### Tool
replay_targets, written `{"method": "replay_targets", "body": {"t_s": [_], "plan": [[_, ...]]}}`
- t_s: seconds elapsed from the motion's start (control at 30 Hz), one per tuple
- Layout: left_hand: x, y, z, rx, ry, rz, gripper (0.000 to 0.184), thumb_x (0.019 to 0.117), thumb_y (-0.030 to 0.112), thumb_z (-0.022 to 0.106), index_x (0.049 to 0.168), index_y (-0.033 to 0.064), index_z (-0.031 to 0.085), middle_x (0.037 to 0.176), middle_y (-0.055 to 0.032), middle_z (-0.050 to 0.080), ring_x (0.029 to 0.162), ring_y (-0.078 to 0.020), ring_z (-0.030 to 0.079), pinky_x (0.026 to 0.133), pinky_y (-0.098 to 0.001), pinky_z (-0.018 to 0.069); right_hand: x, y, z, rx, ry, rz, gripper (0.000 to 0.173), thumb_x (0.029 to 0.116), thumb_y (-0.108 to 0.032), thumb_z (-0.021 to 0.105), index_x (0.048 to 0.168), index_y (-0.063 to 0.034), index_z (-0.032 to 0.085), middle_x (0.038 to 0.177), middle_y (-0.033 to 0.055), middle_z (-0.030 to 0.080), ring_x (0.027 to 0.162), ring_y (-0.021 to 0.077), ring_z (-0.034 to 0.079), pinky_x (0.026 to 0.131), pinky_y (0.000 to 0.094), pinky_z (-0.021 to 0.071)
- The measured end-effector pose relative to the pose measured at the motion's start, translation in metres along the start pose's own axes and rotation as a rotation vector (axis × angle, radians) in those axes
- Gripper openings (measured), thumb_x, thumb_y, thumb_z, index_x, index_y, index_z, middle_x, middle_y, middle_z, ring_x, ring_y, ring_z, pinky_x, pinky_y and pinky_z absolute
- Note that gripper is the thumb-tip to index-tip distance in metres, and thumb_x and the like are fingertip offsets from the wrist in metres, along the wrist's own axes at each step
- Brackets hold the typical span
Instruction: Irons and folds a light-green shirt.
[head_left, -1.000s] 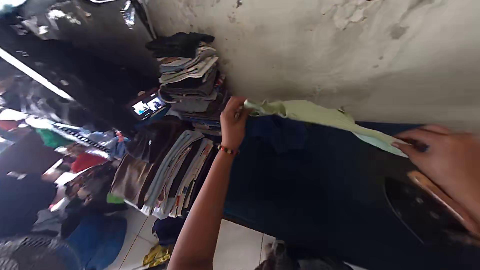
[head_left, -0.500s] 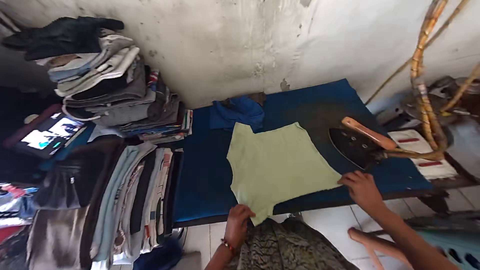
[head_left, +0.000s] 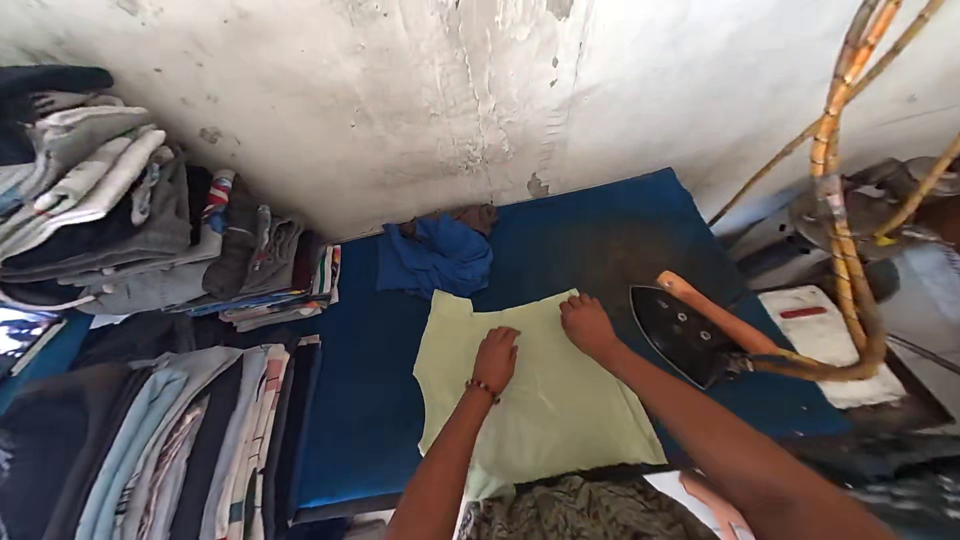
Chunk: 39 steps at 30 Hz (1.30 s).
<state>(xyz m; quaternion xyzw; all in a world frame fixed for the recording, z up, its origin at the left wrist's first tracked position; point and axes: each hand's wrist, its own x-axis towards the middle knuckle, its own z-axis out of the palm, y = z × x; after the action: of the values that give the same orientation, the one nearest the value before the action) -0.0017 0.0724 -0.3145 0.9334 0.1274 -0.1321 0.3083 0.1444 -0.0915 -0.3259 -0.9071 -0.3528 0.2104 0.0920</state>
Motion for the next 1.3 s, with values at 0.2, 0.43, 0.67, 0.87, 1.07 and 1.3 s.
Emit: {"method": "replay_targets", "body": {"t_s": [0.2,0.43,0.67,0.87,1.07,1.3], "plan": [[0.063,-0.036,-0.019,0.143,0.043,-0.197,0.035,0.1068,0.01,0.047,0.137,-0.0004,0.061,0.143,-0.0225,0.057,0.137,-0.0394,0.05,0.115,-0.0524,0.0379,0.064,0.018,-0.042,0.012,-0.226,0.182,0.025,0.1004,-0.005,0.056,0.12,0.0074,0.066,0.123,0.03,0.066,0.12,0.0477,0.061,0.1,0.0631,0.0456],[0.049,-0.1,-0.007,0.161,0.356,-0.057,0.023,0.1009,0.01,0.059,0.111,-0.0066,0.072,0.12,-0.0286,0.068,0.119,-0.0478,0.063,0.105,-0.0581,0.047,0.084,0.094,-0.031,0.57,-0.043,0.516,0.025,0.0947,-0.006,0.067,0.117,0.0054,0.069,0.105,0.0308,0.07,0.097,0.0479,0.069,0.087,0.0671,0.0526],[0.049,-0.106,0.004,0.18,0.473,0.038,0.02,0.098,0.008,0.062,0.105,-0.0062,0.074,0.112,-0.0275,0.071,0.108,-0.0487,0.067,0.093,-0.0619,0.0515,0.064,0.061,-0.013,0.191,0.079,-0.052,0.032,0.0901,-0.003,0.076,0.121,-0.0006,0.069,0.124,0.0262,0.065,0.122,0.0512,0.056,0.093,0.0726,0.0422],[0.006,-0.106,-0.029,0.064,0.61,-0.184,0.032,0.0998,0.01,0.059,0.125,-0.0068,0.068,0.132,-0.0307,0.063,0.126,-0.0503,0.058,0.106,-0.0634,0.0435,-0.03,0.112,-0.081,-0.032,0.287,0.174,0.073,0.0845,-0.02,0.085,0.144,0.0047,0.05,0.137,0.0395,0.051,0.125,0.0645,0.048,0.094,0.0814,0.0379],[-0.037,-0.139,-0.059,-0.203,0.204,-0.714,0.042,0.0987,0.028,0.069,0.12,-0.008,0.066,0.136,-0.0291,0.056,0.131,-0.041,0.053,0.112,-0.051,0.0417,-0.094,0.187,-0.056,0.297,0.199,0.724,0.092,0.0827,-0.053,0.082,0.144,0.0032,0.045,0.113,0.0392,0.063,0.102,0.0563,0.063,0.086,0.0751,0.0475],[-0.053,-0.159,-0.076,-0.401,-0.014,-0.56,0.053,0.1027,0.023,0.064,0.141,-0.0091,0.046,0.122,-0.0311,0.064,0.115,-0.0407,0.064,0.103,-0.0524,0.0482,-0.065,0.074,-0.098,0.74,-0.042,0.624,0.036,0.0996,-0.026,0.069,0.116,0.0048,0.059,0.084,0.0079,0.069,0.07,0.0127,0.069,0.066,0.0286,0.0596]]}}
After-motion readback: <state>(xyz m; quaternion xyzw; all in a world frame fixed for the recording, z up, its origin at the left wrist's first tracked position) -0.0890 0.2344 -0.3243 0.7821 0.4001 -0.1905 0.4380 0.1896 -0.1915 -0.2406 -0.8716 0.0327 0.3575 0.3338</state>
